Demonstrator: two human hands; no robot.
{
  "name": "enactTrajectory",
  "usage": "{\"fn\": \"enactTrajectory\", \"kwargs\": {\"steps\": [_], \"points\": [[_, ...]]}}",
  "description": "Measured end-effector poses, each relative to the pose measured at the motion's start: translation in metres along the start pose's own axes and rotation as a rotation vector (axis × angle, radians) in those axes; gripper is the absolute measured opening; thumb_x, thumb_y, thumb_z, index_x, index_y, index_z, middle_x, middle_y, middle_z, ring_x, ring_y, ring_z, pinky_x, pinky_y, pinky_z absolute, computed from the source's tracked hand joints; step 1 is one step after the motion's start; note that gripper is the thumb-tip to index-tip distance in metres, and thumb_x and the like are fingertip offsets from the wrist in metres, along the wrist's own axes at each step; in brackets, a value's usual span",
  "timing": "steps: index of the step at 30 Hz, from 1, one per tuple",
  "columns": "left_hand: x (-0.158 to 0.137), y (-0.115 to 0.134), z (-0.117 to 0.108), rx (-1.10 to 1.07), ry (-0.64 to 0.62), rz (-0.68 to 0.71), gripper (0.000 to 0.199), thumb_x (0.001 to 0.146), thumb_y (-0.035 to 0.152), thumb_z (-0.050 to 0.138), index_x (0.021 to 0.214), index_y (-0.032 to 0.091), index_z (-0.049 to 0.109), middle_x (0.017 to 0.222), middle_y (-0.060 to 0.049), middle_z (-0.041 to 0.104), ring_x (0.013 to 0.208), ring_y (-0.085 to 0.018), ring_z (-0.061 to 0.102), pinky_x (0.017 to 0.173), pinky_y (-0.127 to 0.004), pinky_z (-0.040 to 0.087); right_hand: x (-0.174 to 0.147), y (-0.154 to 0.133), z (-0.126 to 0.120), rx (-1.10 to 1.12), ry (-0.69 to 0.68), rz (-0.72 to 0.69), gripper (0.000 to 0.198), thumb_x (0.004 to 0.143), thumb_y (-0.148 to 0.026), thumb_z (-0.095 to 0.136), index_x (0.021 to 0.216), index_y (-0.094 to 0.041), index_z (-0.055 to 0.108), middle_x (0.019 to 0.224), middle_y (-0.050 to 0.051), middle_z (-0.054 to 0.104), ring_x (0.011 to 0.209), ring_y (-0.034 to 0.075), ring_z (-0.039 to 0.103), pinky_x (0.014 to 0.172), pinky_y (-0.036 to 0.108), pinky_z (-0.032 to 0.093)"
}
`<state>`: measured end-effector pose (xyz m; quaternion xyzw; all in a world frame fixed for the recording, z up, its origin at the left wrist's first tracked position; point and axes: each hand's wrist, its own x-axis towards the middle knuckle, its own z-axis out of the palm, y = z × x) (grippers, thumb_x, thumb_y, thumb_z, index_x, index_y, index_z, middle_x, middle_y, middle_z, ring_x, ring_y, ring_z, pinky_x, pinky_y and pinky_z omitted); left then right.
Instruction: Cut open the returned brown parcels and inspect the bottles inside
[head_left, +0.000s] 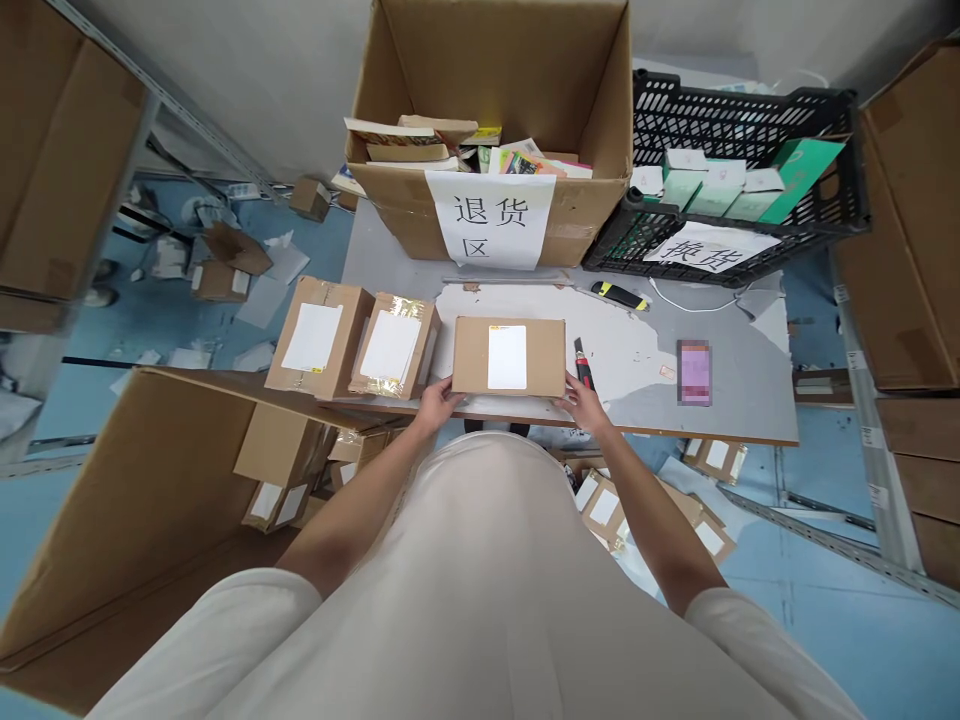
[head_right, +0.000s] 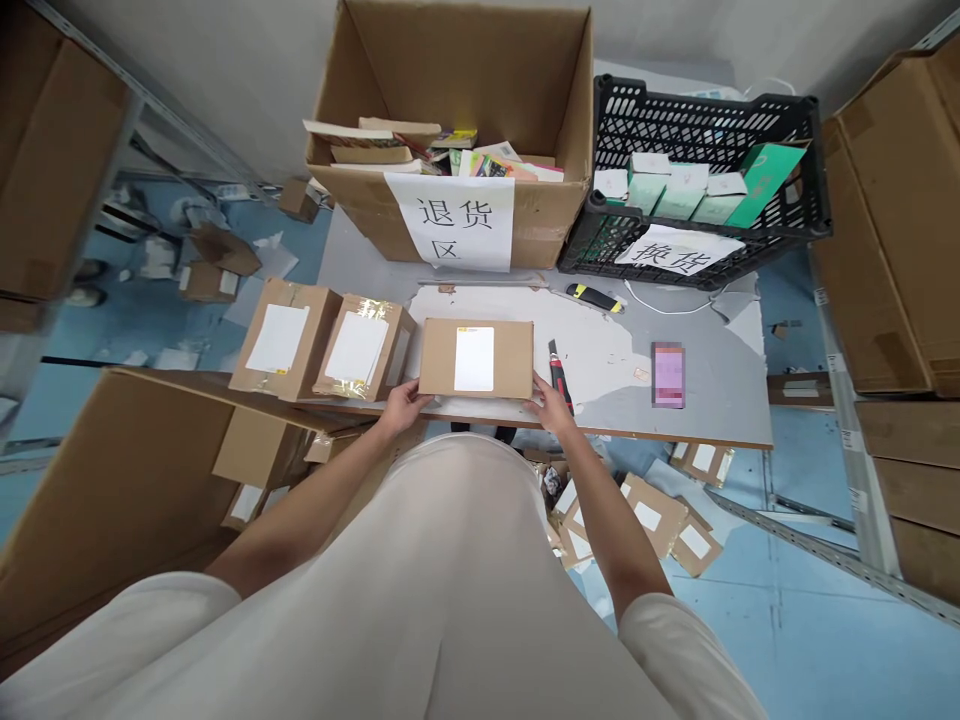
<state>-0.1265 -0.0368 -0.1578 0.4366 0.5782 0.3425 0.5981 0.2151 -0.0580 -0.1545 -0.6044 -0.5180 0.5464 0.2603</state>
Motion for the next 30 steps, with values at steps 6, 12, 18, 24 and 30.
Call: {"fn": "enactTrajectory", "kwargs": {"steps": [6,12,18,24,30], "points": [[-0.001,0.005,0.001,0.032,0.002,0.027,0.063,0.061,0.04,0.078,0.115,0.011,0.064,0.114,-0.013,0.07,0.114,-0.03,0.061,0.106,-0.049,0.042,-0.003,-0.006,0.007,0.044,0.038,-0.001,0.075,0.075,-0.029,0.063,0.145,-0.025,0.038,0.133,0.009,0.057,0.113,0.024,0.059,0.098,0.044,0.048],[0.005,0.033,0.002,0.164,0.073,0.13,0.049,0.073,0.042,0.068,0.113,0.015,0.063,0.115,-0.012,0.066,0.108,-0.025,0.062,0.096,-0.044,0.05,-0.003,-0.041,-0.005,-0.152,0.146,-0.108,0.054,0.087,-0.044,0.048,0.135,-0.019,0.049,0.124,0.013,0.057,0.107,0.024,0.058,0.095,0.043,0.048],[0.016,0.071,0.008,0.268,0.129,0.264,0.046,0.078,0.043,0.065,0.117,0.018,0.063,0.109,-0.009,0.056,0.097,-0.02,0.062,0.081,-0.032,0.056,0.007,-0.082,-0.025,-0.365,0.252,-0.101,0.057,0.093,-0.056,0.026,0.112,-0.015,0.061,0.109,0.015,0.066,0.103,0.027,0.06,0.094,0.042,0.044],[0.025,0.078,0.015,0.276,0.137,0.181,0.047,0.08,0.044,0.063,0.119,0.018,0.064,0.112,-0.011,0.055,0.091,-0.019,0.064,0.08,-0.032,0.055,0.019,-0.09,-0.026,-0.452,0.276,0.046,0.064,0.093,-0.061,0.021,0.103,-0.016,0.065,0.104,0.015,0.069,0.098,0.028,0.062,0.087,0.037,0.044],[0.042,0.069,0.023,0.279,0.197,0.118,0.049,0.081,0.043,0.063,0.121,0.015,0.062,0.118,-0.013,0.061,0.094,-0.021,0.063,0.086,-0.036,0.052,0.041,-0.084,-0.028,-0.412,0.254,0.14,0.064,0.092,-0.064,0.024,0.097,-0.016,0.066,0.101,0.014,0.07,0.095,0.026,0.062,0.083,0.034,0.044]]}}
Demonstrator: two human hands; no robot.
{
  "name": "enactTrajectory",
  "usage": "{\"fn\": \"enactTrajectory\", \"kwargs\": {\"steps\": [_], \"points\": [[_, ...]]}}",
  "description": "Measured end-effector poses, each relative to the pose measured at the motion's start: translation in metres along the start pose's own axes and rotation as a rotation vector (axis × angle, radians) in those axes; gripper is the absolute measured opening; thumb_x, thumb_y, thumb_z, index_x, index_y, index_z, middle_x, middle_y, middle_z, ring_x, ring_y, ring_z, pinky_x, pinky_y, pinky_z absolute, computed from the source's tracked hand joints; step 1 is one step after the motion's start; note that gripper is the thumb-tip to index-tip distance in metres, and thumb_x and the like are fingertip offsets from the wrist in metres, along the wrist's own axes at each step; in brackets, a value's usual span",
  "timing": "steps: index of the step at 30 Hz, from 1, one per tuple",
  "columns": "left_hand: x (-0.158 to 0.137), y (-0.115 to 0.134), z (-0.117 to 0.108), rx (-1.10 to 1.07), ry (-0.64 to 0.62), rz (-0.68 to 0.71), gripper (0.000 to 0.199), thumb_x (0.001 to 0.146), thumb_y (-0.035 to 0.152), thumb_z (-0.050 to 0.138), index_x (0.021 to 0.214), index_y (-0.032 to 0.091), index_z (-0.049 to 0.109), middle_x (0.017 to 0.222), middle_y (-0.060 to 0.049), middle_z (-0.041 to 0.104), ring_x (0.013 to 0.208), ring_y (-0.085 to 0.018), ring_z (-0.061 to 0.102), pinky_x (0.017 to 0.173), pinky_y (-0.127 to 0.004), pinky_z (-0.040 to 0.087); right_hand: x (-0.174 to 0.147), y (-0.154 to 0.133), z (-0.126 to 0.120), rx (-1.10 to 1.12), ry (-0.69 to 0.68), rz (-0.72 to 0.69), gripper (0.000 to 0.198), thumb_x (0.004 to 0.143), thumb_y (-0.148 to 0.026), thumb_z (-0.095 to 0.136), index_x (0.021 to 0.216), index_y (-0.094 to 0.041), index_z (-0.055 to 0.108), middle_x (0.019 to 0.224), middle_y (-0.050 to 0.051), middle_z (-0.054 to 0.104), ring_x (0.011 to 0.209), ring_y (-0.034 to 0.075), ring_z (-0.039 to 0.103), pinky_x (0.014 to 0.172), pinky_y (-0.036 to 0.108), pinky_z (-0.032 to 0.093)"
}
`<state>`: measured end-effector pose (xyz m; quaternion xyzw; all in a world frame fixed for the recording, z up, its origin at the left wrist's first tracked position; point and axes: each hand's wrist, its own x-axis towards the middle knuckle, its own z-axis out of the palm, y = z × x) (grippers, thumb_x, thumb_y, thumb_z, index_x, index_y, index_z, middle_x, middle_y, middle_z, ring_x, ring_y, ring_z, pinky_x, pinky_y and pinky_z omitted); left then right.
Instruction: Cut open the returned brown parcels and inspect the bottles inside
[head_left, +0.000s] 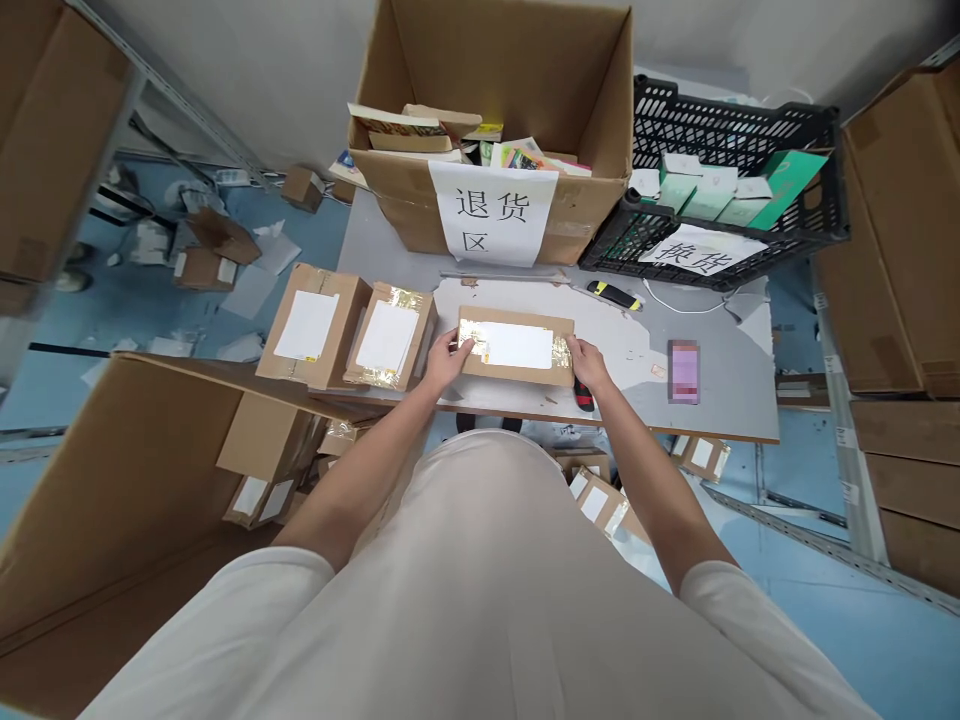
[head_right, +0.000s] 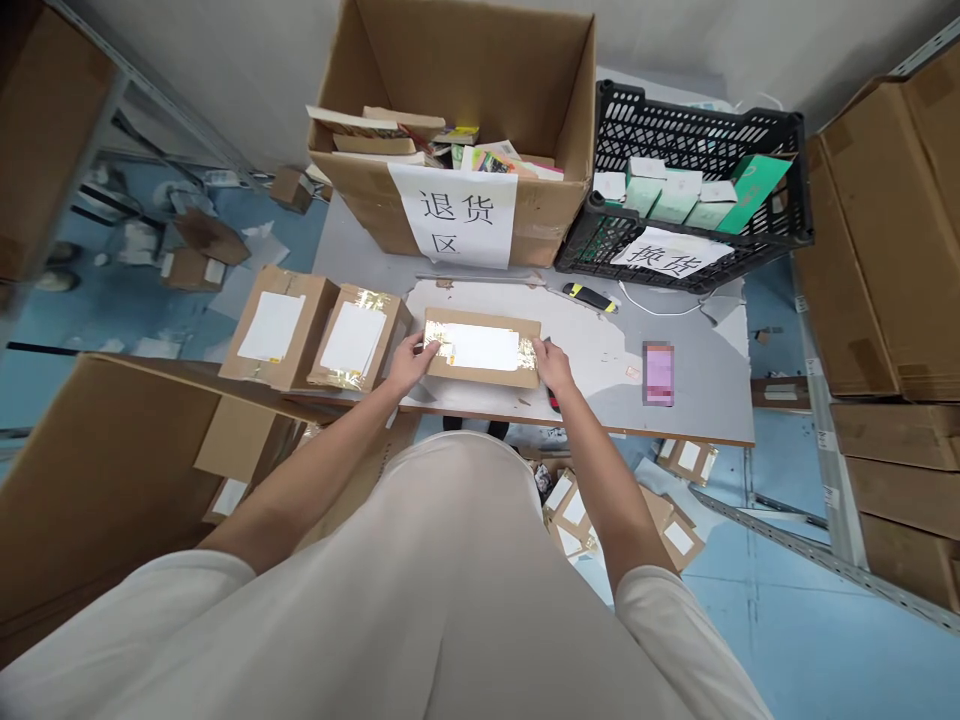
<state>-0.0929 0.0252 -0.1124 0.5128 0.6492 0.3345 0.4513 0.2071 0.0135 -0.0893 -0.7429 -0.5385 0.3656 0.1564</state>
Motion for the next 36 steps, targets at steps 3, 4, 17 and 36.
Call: {"fn": "enactTrajectory", "kwargs": {"steps": [3,4,17,36], "points": [[0.005,-0.001,0.003,0.032,0.028,-0.002,0.05,0.081,0.043,0.062,0.122,0.014,0.062,0.118,-0.014,0.061,0.096,-0.022,0.063,0.089,-0.036,0.051,0.009,0.002,0.003,0.025,0.005,0.012,0.062,0.092,-0.063,0.026,0.101,-0.015,0.065,0.105,0.014,0.07,0.097,0.025,0.061,0.084,0.033,0.044],[0.006,0.0,0.004,0.048,0.033,0.001,0.049,0.081,0.043,0.062,0.121,0.013,0.062,0.116,-0.014,0.061,0.096,-0.023,0.063,0.09,-0.037,0.05,0.011,0.003,0.004,0.048,0.005,0.015,0.061,0.092,-0.063,0.027,0.103,-0.015,0.064,0.106,0.014,0.07,0.098,0.024,0.061,0.085,0.033,0.044],[0.006,-0.001,0.002,0.108,0.09,0.082,0.053,0.081,0.05,0.061,0.12,0.014,0.063,0.106,-0.012,0.06,0.095,-0.024,0.061,0.092,-0.038,0.048,0.014,0.017,0.009,0.301,-0.058,-0.017,0.066,0.088,-0.07,0.029,0.108,-0.017,0.063,0.104,0.01,0.07,0.091,0.02,0.064,0.084,0.034,0.049],[-0.046,0.013,0.0,0.426,0.09,0.334,0.066,0.086,0.048,0.054,0.141,0.012,0.04,0.149,-0.022,0.031,0.142,-0.036,0.026,0.115,-0.053,0.025,-0.019,0.077,0.034,-0.373,-0.031,0.196,0.063,0.073,-0.04,0.071,0.126,-0.02,0.043,0.124,0.016,0.053,0.118,0.032,0.051,0.092,0.045,0.045]]}}
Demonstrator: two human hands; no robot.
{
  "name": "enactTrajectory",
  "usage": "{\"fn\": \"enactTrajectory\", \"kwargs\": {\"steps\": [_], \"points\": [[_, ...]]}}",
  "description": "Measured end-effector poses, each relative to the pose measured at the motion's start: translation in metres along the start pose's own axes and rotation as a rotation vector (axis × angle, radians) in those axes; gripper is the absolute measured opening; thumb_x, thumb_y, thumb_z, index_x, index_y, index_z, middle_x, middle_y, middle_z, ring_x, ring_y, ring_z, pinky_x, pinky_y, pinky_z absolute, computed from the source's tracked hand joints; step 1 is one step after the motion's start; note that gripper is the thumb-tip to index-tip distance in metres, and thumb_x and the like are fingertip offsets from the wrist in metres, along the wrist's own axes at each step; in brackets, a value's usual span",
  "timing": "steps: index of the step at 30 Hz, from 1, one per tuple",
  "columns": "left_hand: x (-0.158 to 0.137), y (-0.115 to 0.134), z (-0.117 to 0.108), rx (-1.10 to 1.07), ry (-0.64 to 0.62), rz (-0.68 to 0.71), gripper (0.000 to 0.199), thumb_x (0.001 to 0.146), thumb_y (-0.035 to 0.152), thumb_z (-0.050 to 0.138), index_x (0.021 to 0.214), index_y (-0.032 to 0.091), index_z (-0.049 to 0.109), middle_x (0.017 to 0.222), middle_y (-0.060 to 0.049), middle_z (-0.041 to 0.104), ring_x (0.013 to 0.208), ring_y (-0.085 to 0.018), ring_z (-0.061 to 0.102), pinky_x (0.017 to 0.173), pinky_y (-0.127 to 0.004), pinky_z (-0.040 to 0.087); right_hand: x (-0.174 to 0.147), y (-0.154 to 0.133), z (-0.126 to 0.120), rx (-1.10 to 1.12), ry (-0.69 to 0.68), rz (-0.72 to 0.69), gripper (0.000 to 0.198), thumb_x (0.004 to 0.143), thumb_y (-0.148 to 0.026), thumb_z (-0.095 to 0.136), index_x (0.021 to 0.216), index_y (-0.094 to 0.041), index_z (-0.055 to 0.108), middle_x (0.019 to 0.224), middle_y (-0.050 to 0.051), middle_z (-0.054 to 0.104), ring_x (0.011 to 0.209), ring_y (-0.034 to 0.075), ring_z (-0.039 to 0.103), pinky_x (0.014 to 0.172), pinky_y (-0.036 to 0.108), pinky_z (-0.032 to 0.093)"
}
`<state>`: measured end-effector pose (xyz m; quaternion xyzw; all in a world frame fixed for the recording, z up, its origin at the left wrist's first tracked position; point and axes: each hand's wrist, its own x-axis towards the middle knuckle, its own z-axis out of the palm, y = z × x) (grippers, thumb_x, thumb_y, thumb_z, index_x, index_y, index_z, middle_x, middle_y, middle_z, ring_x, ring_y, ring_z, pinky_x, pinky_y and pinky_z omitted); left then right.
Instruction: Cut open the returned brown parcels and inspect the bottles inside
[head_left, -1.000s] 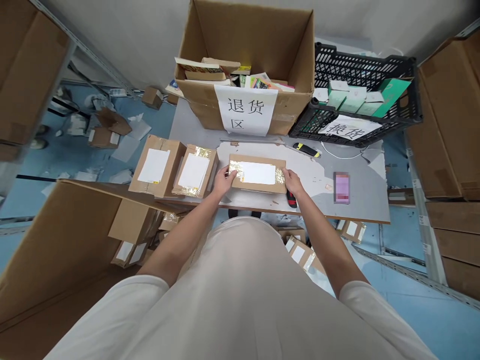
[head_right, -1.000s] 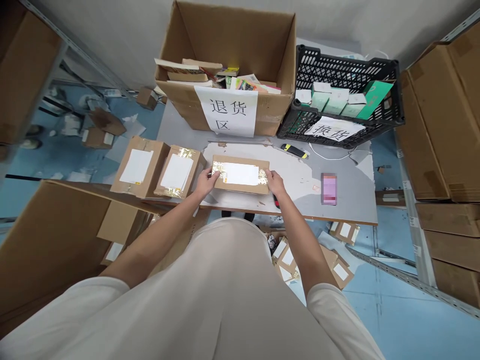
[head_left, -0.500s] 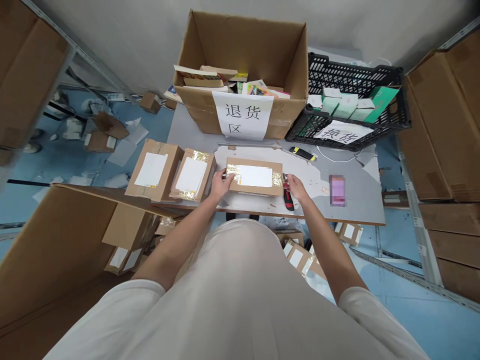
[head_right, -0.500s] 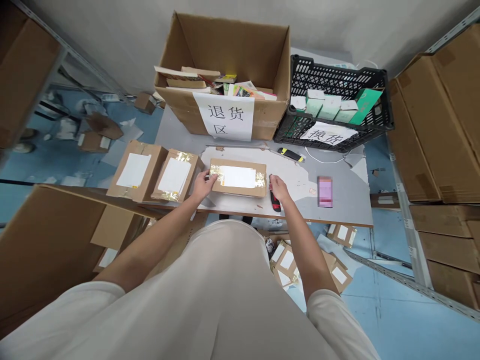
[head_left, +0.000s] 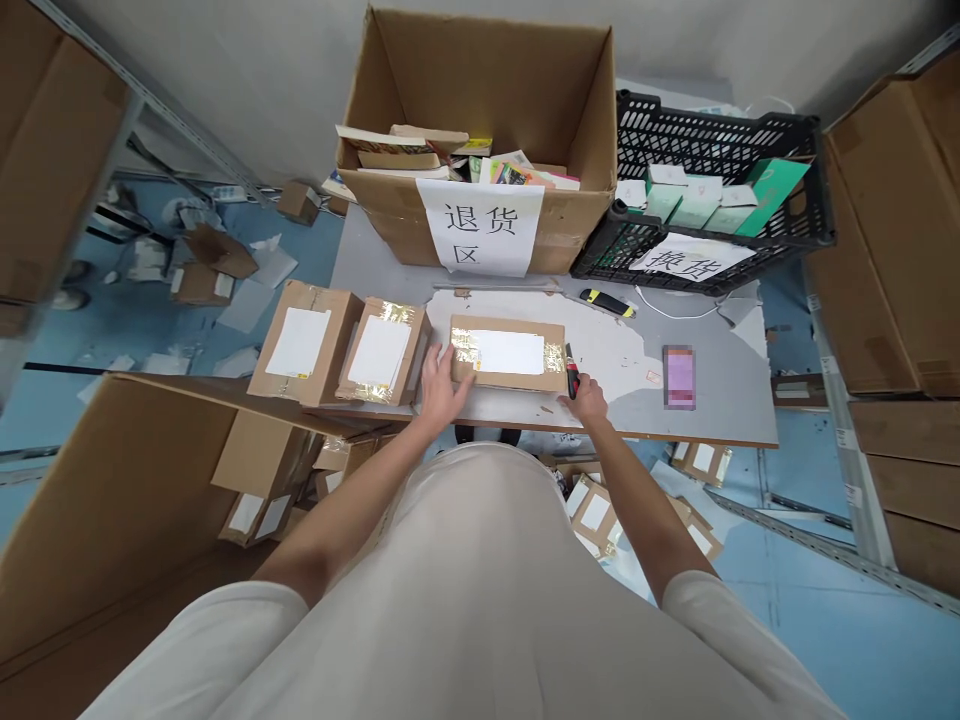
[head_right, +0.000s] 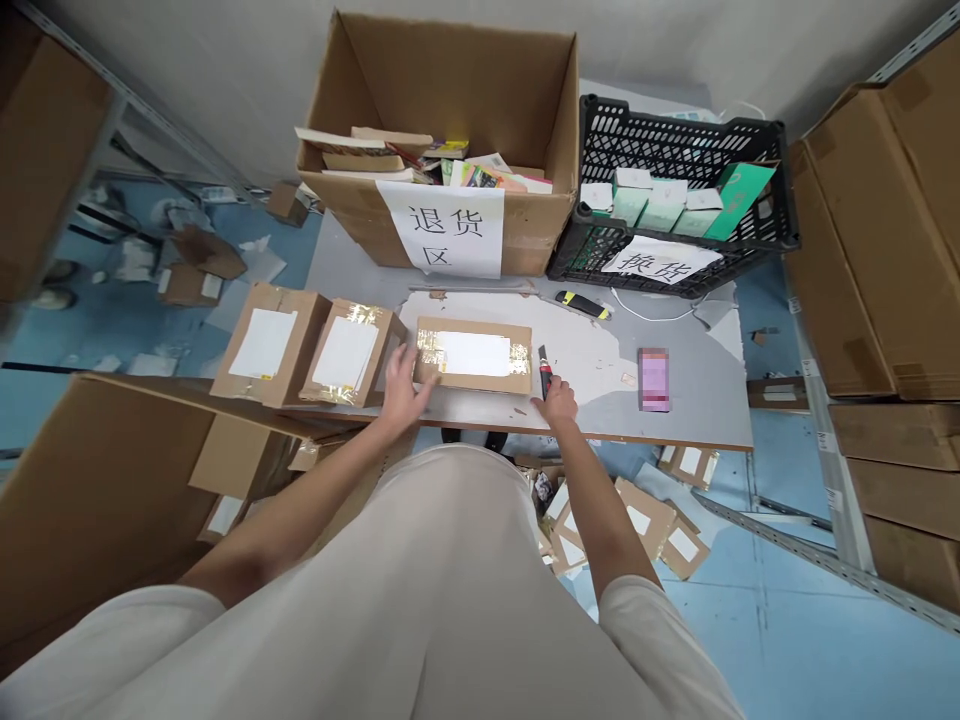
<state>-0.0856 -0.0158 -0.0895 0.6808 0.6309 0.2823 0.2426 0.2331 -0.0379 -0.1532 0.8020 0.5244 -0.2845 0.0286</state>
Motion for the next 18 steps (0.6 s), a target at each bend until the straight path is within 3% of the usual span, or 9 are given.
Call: {"fn": "enactTrajectory", "kwargs": {"steps": [4,7,11,14,17,18], "points": [[-0.02,0.013,-0.001,0.089,-0.144,0.258,0.054,0.089,0.041,0.051,0.137,0.018,0.045,0.15,-0.018,0.036,0.144,-0.033,0.024,0.114,-0.054,0.025,0.007,-0.011,0.005,-0.047,0.01,0.044,0.058,0.073,-0.037,0.071,0.121,-0.021,0.043,0.121,0.016,0.052,0.116,0.033,0.052,0.092,0.049,0.045],[-0.016,0.018,0.0,0.167,-0.284,0.43,0.048,0.091,0.038,0.048,0.136,0.019,0.048,0.147,-0.016,0.043,0.143,-0.031,0.029,0.114,-0.053,0.025,0.01,-0.015,0.006,-0.036,-0.002,0.059,0.055,0.075,-0.03,0.068,0.122,-0.02,0.043,0.12,0.017,0.052,0.113,0.033,0.055,0.091,0.051,0.045],[0.0,0.018,0.007,0.235,-0.379,0.521,0.055,0.092,0.038,0.048,0.14,0.013,0.043,0.149,-0.019,0.04,0.144,-0.032,0.026,0.116,-0.052,0.021,0.011,-0.011,-0.003,0.005,-0.017,0.034,0.055,0.08,-0.02,0.056,0.133,-0.015,0.039,0.12,0.021,0.052,0.108,0.033,0.058,0.091,0.049,0.046],[0.008,0.016,0.012,0.237,-0.405,0.538,0.057,0.092,0.039,0.048,0.142,0.012,0.04,0.149,-0.019,0.039,0.145,-0.03,0.024,0.117,-0.05,0.021,0.01,-0.005,-0.033,0.101,0.073,-0.076,0.063,0.085,-0.02,0.045,0.145,-0.013,0.026,0.127,0.021,0.049,0.116,0.031,0.054,0.096,0.047,0.044],[0.011,0.01,0.016,0.226,-0.4,0.549,0.054,0.094,0.036,0.046,0.142,0.013,0.041,0.149,-0.018,0.04,0.145,-0.028,0.025,0.117,-0.049,0.021,0.002,-0.016,-0.081,0.249,0.316,-0.344,0.063,0.09,-0.023,0.033,0.15,-0.013,0.018,0.136,0.019,0.044,0.128,0.03,0.043,0.105,0.049,0.037],[0.012,0.008,0.017,0.218,-0.393,0.55,0.053,0.094,0.035,0.045,0.142,0.013,0.041,0.148,-0.018,0.041,0.145,-0.028,0.026,0.117,-0.049,0.022,-0.002,-0.026,-0.098,0.256,0.34,-0.457,0.062,0.092,-0.024,0.031,0.151,-0.014,0.017,0.137,0.018,0.045,0.128,0.029,0.043,0.107,0.049,0.036]]}}
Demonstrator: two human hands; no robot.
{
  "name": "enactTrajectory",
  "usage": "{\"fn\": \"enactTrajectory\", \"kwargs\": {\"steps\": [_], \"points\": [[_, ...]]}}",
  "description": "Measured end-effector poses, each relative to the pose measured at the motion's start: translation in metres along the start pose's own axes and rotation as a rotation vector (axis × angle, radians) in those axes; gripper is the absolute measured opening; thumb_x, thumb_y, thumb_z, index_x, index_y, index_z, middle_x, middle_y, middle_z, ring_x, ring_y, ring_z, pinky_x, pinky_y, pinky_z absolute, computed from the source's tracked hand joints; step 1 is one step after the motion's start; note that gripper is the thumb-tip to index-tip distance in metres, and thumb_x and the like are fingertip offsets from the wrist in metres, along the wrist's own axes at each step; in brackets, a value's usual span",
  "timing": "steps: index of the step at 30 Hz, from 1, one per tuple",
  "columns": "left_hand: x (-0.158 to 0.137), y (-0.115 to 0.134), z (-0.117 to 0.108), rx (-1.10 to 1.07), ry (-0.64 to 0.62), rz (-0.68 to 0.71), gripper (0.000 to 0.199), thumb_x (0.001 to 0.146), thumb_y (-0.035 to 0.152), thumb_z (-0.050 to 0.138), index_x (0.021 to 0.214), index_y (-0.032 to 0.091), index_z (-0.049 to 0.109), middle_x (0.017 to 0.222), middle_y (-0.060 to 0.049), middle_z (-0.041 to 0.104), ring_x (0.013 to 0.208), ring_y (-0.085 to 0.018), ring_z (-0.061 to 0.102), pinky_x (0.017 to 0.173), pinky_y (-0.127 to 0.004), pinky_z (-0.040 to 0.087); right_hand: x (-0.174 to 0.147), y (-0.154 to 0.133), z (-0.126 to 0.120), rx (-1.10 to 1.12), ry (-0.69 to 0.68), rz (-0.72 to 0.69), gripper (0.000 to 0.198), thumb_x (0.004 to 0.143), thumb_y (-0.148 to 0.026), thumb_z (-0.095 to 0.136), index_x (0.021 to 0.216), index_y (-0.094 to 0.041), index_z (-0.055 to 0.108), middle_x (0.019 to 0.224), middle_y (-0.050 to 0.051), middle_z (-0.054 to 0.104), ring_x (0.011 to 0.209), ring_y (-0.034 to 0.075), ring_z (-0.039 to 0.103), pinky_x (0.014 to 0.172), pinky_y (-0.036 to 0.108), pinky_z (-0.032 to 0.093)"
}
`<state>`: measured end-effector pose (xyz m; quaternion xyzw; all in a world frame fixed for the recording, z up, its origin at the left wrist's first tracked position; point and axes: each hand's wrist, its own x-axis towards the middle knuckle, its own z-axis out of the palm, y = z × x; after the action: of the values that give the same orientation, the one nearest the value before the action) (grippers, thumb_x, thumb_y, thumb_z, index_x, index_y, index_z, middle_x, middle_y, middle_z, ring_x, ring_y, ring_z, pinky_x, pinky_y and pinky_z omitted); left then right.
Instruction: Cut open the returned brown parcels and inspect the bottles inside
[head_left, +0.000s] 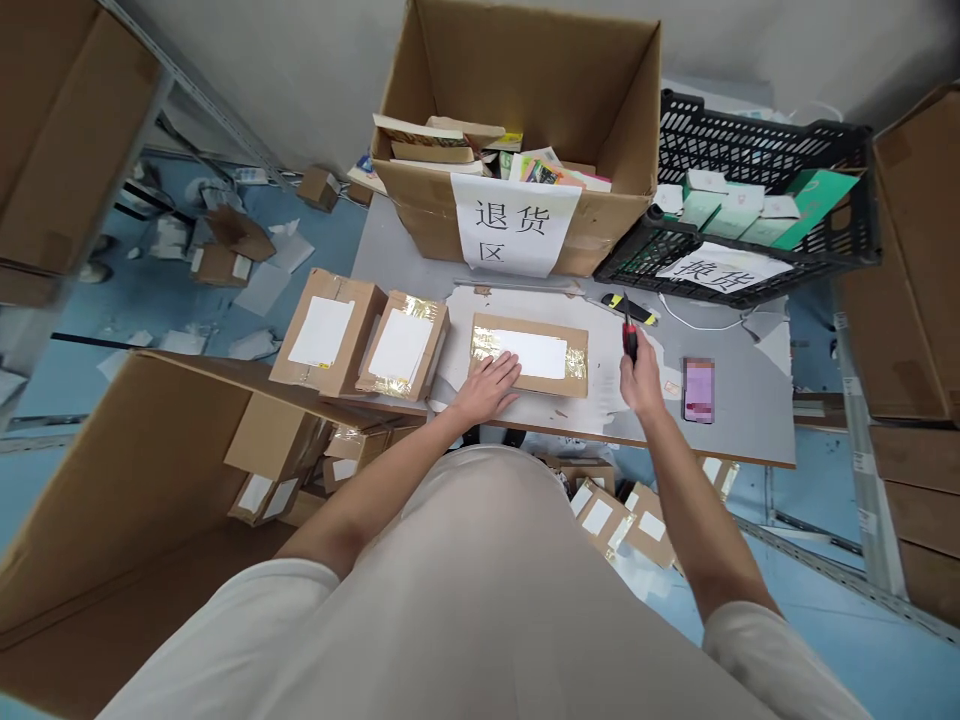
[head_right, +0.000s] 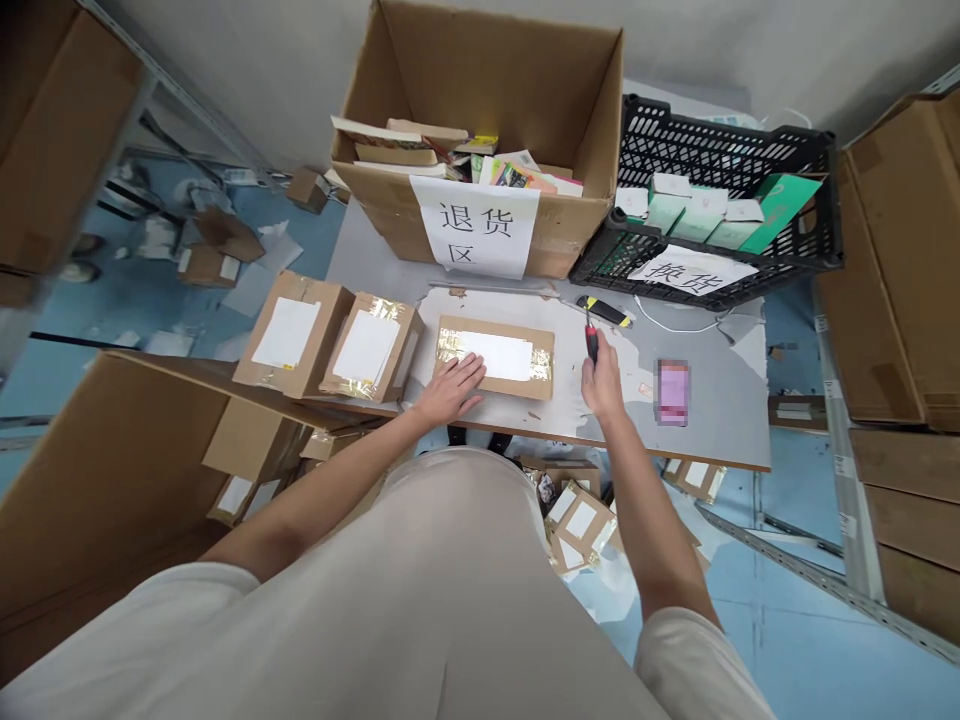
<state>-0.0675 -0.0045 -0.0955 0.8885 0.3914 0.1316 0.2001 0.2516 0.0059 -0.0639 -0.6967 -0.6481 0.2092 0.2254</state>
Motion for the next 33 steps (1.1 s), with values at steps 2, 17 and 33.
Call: {"fn": "enactTrajectory", "kwargs": {"steps": [2,17,33], "points": [[0.0,-0.005,0.003,-0.016,0.018,0.002,0.05,0.094,0.032,0.044,0.141,0.014,0.043,0.147,-0.017,0.043,0.144,-0.027,0.028,0.116,-0.049,0.024,0.014,-0.034,-0.017,0.005,-0.154,-0.219,0.062,0.093,-0.028,0.034,0.153,-0.019,0.018,0.134,0.015,0.049,0.125,0.029,0.045,0.106,0.048,0.037],[0.003,-0.015,0.016,-0.133,0.091,-0.014,0.043,0.094,0.031,0.045,0.134,0.014,0.051,0.142,-0.016,0.05,0.138,-0.025,0.04,0.114,-0.048,0.034,0.056,-0.114,0.043,-0.38,-0.711,-0.666,0.068,0.087,-0.004,0.037,0.147,-0.037,0.036,0.115,0.006,0.062,0.094,0.021,0.063,0.08,0.031,0.045],[0.002,-0.017,0.02,0.041,0.115,0.027,0.043,0.095,0.033,0.044,0.133,0.012,0.053,0.134,-0.017,0.058,0.134,-0.025,0.045,0.111,-0.046,0.04,0.058,-0.141,0.026,-0.756,-0.814,-0.737,0.066,0.093,-0.01,0.028,0.152,-0.038,0.015,0.126,0.012,0.055,0.096,0.026,0.065,0.069,0.031,0.042]]}}
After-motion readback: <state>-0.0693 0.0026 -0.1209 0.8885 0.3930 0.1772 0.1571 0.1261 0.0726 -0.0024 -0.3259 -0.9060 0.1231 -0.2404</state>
